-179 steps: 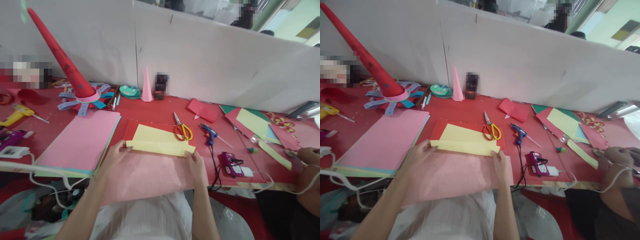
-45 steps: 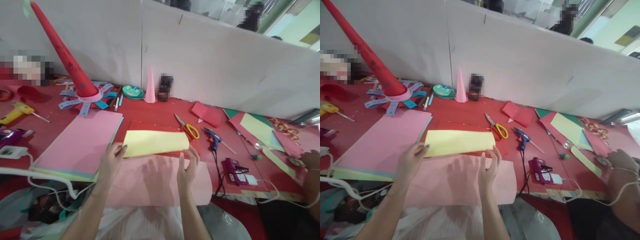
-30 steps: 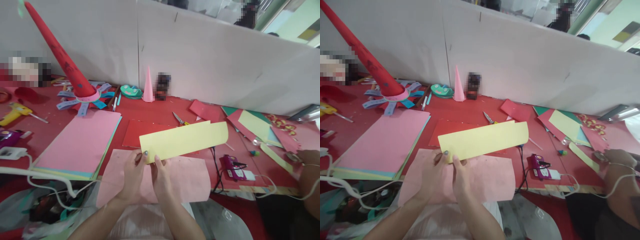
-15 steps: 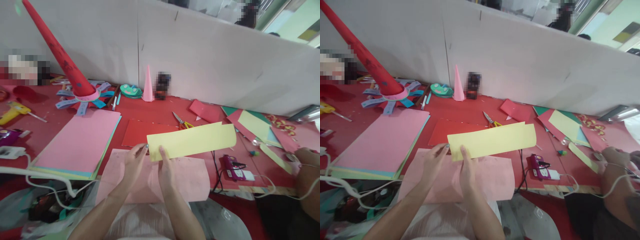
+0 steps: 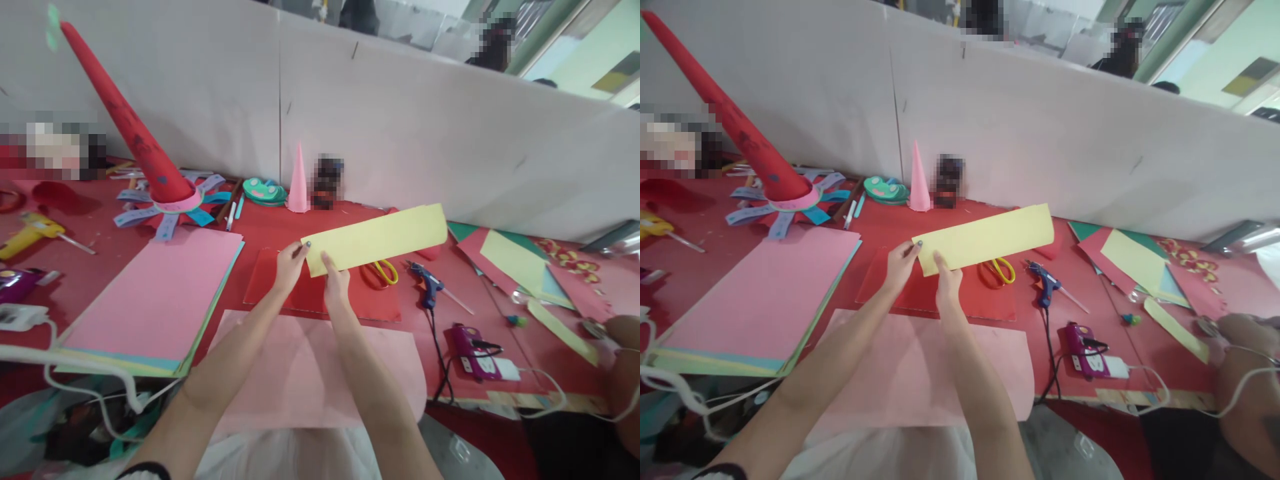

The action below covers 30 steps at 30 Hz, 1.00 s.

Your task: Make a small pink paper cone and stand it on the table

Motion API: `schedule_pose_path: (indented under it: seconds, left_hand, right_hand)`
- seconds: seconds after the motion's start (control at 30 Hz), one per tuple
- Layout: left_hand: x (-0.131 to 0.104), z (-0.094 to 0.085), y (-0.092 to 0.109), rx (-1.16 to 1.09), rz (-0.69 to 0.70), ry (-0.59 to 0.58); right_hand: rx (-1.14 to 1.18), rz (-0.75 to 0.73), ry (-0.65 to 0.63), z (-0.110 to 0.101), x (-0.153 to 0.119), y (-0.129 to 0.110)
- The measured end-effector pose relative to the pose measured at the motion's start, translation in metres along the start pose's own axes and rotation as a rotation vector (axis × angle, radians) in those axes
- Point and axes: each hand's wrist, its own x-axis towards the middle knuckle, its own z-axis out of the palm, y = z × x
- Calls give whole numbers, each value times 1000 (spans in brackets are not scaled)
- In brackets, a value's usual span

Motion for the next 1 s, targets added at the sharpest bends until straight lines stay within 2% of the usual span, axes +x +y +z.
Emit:
schedule_pose_path:
  seconds: [0.13,0.33,0.7,1.0]
  left_hand:
    - [5,0,-20,-78,-98,-8]
    - [0,-1,-20,-187,-224,-53]
    - [-4,-3,-13,-151,-257,-39]
    - [-5,-2,-16,-167,-232,-57]
  right_hand:
    - [-44,2,-17,-6,5,11]
    - [-43,1,-8,-8,2,12]
    - [-31,28,-38,-10,-1,10]
    - [-36,7,-43,-9,-1,9]
